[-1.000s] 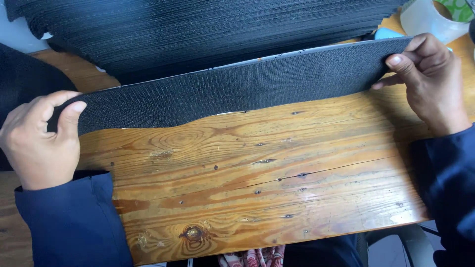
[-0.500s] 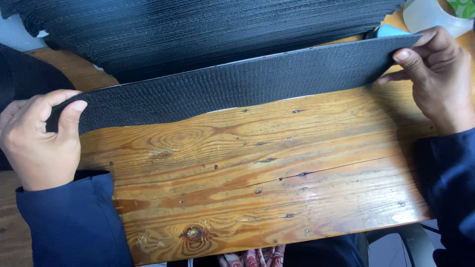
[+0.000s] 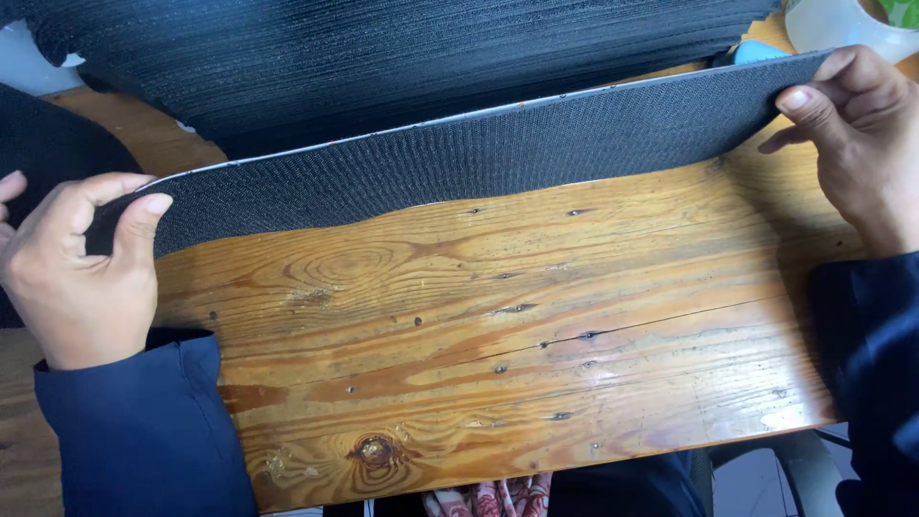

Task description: Aligning black webbing from a roll onto a template on a workbench

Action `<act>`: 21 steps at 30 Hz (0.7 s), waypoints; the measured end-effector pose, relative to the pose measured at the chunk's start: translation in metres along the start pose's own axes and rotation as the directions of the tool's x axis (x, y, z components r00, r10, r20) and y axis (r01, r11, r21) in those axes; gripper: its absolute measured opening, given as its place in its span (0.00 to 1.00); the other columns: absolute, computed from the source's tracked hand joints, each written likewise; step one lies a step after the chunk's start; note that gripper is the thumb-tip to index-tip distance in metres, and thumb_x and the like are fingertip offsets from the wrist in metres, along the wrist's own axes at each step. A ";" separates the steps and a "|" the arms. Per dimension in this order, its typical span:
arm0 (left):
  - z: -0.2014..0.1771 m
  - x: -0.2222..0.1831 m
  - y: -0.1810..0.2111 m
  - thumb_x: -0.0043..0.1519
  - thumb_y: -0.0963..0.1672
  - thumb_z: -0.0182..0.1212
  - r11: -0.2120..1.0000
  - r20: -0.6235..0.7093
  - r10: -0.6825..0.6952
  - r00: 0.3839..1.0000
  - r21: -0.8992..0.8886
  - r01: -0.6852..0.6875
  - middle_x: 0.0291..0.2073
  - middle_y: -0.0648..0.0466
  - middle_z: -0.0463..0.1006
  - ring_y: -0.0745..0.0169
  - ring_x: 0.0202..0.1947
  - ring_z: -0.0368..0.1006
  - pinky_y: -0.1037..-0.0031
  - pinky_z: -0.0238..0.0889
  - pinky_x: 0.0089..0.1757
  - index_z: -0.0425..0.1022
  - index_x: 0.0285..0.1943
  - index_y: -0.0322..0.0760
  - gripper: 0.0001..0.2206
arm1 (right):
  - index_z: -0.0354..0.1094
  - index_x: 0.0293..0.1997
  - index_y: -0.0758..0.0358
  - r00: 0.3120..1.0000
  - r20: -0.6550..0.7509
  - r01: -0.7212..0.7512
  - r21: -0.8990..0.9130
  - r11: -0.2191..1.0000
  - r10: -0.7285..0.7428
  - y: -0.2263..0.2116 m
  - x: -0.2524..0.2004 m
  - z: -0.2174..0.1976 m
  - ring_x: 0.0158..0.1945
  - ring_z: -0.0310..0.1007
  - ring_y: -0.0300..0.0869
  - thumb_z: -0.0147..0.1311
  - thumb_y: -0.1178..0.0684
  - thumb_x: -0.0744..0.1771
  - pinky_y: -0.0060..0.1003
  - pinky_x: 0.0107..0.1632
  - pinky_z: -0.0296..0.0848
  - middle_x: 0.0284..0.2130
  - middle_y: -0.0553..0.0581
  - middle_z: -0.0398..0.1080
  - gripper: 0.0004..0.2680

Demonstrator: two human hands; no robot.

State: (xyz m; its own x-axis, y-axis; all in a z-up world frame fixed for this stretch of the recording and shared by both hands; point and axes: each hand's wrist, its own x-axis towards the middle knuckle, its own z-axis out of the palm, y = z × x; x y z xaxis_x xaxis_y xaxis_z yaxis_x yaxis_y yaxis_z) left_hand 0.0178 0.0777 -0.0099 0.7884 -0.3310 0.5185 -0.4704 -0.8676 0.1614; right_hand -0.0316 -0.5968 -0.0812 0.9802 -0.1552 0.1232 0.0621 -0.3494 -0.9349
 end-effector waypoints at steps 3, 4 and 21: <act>-0.001 0.001 0.004 0.85 0.40 0.74 0.999 0.004 -0.028 1.000 -0.028 0.028 0.53 0.44 0.86 0.40 0.57 0.78 0.48 0.48 0.75 0.85 0.57 0.30 0.06 | 0.57 0.52 0.59 0.999 -0.011 0.041 -0.082 0.996 -0.042 0.015 0.003 -0.009 0.45 0.67 0.35 0.55 0.55 0.81 0.30 0.46 0.78 0.45 0.53 0.66 0.08; -0.001 0.001 0.004 0.86 0.41 0.74 0.999 -0.001 -0.030 1.000 -0.043 0.030 0.52 0.44 0.86 0.42 0.54 0.79 0.47 0.47 0.76 0.84 0.56 0.29 0.07 | 0.59 0.54 0.62 0.996 -0.032 0.078 -0.133 0.988 -0.083 0.024 0.004 -0.013 0.43 0.68 0.37 0.57 0.58 0.81 0.29 0.45 0.74 0.45 0.56 0.68 0.08; 0.002 0.008 0.022 0.79 0.43 0.79 0.993 0.021 -0.001 1.000 -0.120 0.003 0.42 0.49 0.84 0.54 0.42 0.77 0.46 0.30 0.78 0.86 0.50 0.31 0.09 | 0.56 0.77 0.69 0.998 0.056 -0.014 -0.176 0.984 0.024 0.053 0.017 -0.051 0.53 0.73 0.51 0.40 0.46 0.82 0.42 0.56 0.76 0.57 0.63 0.66 0.17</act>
State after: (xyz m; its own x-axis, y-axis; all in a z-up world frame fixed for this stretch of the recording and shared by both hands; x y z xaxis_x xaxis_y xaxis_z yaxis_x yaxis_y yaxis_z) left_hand 0.0139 0.0550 -0.0039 0.7968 -0.3379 0.5009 -0.5120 -0.8179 0.2626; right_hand -0.0210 -0.6649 -0.1122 0.9903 -0.1119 0.0821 0.0146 -0.5046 -0.8633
